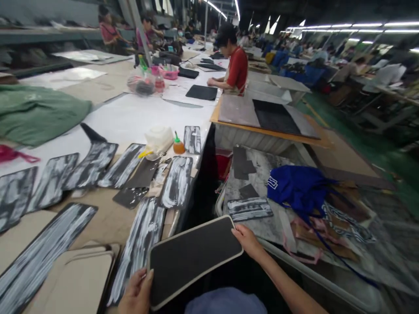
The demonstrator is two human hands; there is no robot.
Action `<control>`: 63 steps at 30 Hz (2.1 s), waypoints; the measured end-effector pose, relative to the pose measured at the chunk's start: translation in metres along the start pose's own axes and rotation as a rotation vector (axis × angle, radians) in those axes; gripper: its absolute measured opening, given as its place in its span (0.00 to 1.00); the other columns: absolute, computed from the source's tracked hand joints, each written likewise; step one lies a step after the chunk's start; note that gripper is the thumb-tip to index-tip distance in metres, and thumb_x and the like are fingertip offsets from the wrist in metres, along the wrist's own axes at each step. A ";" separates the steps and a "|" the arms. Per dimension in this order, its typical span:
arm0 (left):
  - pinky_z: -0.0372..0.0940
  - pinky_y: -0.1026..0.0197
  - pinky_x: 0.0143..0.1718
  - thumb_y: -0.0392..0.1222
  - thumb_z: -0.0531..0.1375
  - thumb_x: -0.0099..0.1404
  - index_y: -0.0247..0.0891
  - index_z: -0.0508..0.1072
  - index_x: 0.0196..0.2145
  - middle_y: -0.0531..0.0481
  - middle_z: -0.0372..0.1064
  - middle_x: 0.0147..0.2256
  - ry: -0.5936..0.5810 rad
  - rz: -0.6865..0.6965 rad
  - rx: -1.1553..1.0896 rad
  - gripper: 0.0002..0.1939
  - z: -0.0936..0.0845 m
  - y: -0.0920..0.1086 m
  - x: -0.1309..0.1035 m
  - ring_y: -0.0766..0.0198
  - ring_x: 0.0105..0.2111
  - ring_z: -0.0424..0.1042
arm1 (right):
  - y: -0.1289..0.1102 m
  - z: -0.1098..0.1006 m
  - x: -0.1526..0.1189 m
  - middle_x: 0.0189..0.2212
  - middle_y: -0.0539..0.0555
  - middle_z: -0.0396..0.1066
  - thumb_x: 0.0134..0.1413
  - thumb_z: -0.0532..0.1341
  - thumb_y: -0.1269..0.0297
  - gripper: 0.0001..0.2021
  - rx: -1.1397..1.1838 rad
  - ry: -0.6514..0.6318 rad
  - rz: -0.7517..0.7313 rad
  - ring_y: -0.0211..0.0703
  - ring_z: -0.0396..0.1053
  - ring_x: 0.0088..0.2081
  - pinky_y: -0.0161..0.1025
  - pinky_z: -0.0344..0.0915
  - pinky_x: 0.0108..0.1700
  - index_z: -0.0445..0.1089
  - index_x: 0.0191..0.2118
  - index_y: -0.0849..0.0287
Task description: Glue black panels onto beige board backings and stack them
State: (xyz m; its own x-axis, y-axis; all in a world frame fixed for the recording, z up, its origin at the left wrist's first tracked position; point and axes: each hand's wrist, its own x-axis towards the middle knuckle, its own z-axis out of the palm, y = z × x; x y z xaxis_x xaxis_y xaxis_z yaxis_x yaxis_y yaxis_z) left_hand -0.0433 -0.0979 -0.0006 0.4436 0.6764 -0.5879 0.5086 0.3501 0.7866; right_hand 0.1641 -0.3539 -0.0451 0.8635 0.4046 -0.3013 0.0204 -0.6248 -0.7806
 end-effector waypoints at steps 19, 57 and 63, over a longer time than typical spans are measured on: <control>0.63 0.63 0.28 0.52 0.60 0.40 0.33 0.71 0.27 0.50 0.69 0.24 -0.381 0.195 0.021 0.20 0.388 0.031 0.198 0.66 0.24 0.67 | 0.204 -0.189 0.209 0.16 0.47 0.56 0.47 0.47 0.51 0.16 -0.313 0.361 0.110 0.37 0.56 0.21 0.34 0.51 0.25 0.52 0.18 0.56; 0.61 0.59 0.36 0.43 0.59 0.50 0.32 0.72 0.34 0.42 0.72 0.31 -0.195 0.262 0.481 0.14 0.396 0.015 0.193 0.58 0.33 0.70 | 0.234 -0.167 0.199 0.36 0.58 0.66 0.53 0.49 0.67 0.11 -0.630 0.410 0.217 0.43 0.63 0.40 0.36 0.56 0.41 0.66 0.38 0.61; 0.61 0.64 0.29 0.41 0.59 0.50 0.34 0.73 0.28 0.47 0.72 0.27 -0.242 0.203 0.401 0.09 0.417 0.003 0.218 0.63 0.27 0.69 | 0.246 -0.165 0.229 0.37 0.62 0.66 0.51 0.51 0.67 0.12 -0.617 0.445 0.251 0.47 0.62 0.41 0.38 0.56 0.40 0.67 0.39 0.63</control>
State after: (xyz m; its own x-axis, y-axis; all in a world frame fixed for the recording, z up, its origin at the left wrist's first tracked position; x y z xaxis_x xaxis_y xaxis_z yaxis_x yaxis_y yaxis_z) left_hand 0.3634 -0.2194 -0.2050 0.6972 0.5187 -0.4948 0.6162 -0.0810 0.7834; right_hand 0.4505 -0.5252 -0.2160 0.9966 -0.0200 -0.0794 -0.0383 -0.9711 -0.2354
